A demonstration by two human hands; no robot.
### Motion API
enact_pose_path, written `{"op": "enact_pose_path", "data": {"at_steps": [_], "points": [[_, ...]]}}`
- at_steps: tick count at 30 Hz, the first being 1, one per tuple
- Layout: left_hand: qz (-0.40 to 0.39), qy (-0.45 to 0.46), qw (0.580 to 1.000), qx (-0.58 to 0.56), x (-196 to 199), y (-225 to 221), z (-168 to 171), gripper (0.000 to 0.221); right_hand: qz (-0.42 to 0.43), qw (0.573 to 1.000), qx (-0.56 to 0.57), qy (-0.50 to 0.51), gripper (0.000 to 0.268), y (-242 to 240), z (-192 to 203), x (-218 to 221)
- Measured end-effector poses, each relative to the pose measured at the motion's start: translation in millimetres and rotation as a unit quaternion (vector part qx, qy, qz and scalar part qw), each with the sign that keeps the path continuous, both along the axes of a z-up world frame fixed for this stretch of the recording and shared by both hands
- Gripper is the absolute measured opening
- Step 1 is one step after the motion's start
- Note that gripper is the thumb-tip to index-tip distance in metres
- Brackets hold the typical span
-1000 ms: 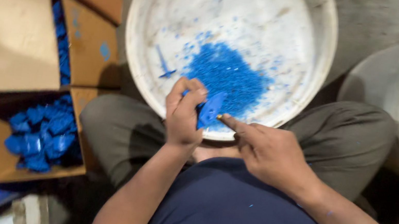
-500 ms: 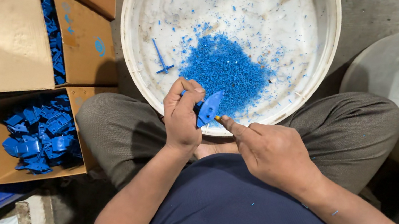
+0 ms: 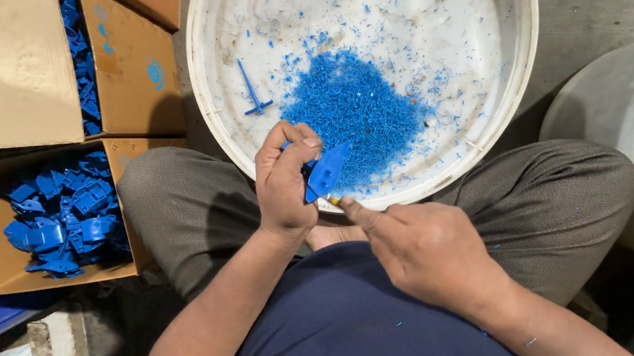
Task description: The person uses a utility knife to trim excess material from blue plastic parts by hand over a bucket of shavings.
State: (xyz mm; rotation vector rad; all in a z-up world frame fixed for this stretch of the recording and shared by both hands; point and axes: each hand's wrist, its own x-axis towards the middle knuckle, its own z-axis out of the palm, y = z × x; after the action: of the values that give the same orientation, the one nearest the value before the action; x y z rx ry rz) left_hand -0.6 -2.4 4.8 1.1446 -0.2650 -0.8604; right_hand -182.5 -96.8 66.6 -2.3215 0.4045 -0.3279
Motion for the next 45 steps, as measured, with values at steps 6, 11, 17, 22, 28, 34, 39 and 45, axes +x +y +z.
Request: {"op": "enact_pose_path", "data": {"at_steps": [6, 11, 17, 22, 28, 34, 39, 45], "points": [[-0.013, -0.035, 0.999, -0.008, 0.2, 1.4, 2.8, 0.015, -0.003, 1.000, 0.005, 0.004, 0.041, 0.2, 2.2, 1.6], [-0.022, -0.069, 0.997, -0.014, 1.6, 2.0, 2.9, 0.016, -0.019, 0.999, 0.020, 0.044, 0.043, -2.3, 1.4, 0.6], [-0.013, -0.037, 0.999, 0.035, -0.2, 1.3, 4.5, 0.004, -0.009, 0.999, 0.046, 0.009, 0.042, -1.6, 2.8, -3.4], [-0.059, 0.018, 0.997, -0.053, 3.2, -5.5, 15.5, 0.029, -0.089, 0.984, 0.156, -0.019, 0.038, -7.3, -7.1, 0.2], [-0.109, 0.002, 0.994, -0.015, 9.1, 1.2, 21.2, 0.017, -0.124, 0.970, 0.202, -0.058, 0.041, -13.6, -16.2, 2.6], [-0.020, -0.020, 0.999, -0.020, 4.3, 3.5, 9.5, 0.017, -0.098, 0.968, 0.228, -0.023, 0.040, -9.2, -12.7, 2.6], [-0.017, -0.069, 0.997, 0.006, -1.5, 2.4, 11.6, 0.020, -0.086, 0.951, 0.283, 0.090, 0.043, -7.5, -15.5, 1.9], [-0.011, -0.107, 0.994, 0.014, -2.5, 1.2, 15.5, 0.020, -0.049, 0.940, 0.337, 0.021, 0.040, -5.3, -21.3, 2.7]]}}
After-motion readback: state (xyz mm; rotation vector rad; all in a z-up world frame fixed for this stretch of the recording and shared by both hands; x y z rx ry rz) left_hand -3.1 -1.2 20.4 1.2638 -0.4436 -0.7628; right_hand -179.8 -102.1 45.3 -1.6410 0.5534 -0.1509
